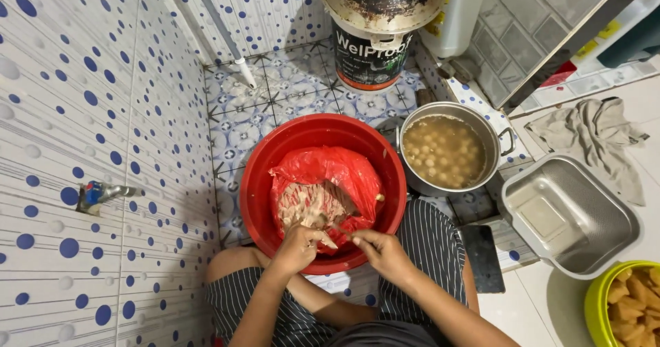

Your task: Forming meatballs from a meat mixture using hands and a spoon and placing them into a pot of boiling water.

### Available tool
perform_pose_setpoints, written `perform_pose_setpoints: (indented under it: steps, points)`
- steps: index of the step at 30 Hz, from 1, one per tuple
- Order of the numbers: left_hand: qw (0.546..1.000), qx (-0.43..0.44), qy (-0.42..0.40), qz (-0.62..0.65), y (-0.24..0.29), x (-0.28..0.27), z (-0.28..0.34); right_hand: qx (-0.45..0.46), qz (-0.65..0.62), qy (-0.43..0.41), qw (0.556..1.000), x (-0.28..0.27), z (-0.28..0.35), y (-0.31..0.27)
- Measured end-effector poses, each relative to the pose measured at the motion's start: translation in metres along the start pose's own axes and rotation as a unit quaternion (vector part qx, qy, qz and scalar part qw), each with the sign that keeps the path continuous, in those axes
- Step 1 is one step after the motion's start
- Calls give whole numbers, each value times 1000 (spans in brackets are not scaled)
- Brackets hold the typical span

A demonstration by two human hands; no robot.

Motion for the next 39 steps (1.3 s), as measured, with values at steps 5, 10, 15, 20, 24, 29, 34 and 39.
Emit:
perform_pose_setpoints:
  steps: [5, 10, 15, 20, 24, 29, 34, 39]
  points:
    - [999, 33, -6, 24, 83, -69, -9, 163, -169, -92, 968, -4, -9, 7]
    - [997, 72, -32, 28, 51, -32, -3, 178, -314, -36, 932, -22, -21, 14]
    - [994, 88, -56, 9, 95, -66, -11, 52, -128, -41, 990, -25, -17, -12]
    - [991, 44, -125, 8, 83, -55, -6, 93, -134, -109, 981, -6, -6, -27]
    - [991, 87, -84, 56, 111, -85, -16, 200, -293, -85, 931, -13, -9, 11]
    - [965, 93, -35, 241, 122, -96, -13, 28, -113, 27, 993, -35, -12, 5]
    - [962, 38, -62, 262, 70, -49, -14, 62, -50, -4, 997, -21, 3, 25]
    - [958, 58, -43, 277, 68, -50, -16, 85, -83, -40, 992, -10, 19, 15]
Point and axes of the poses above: each hand's wrist, its own z-axis away from the middle knuckle, its own x-axis out of the palm, y = z × x, the point moved 6 cm from there along -z, towards the middle knuckle, and after that the axes turned 15 degrees about -z, right-handed, at the moved point
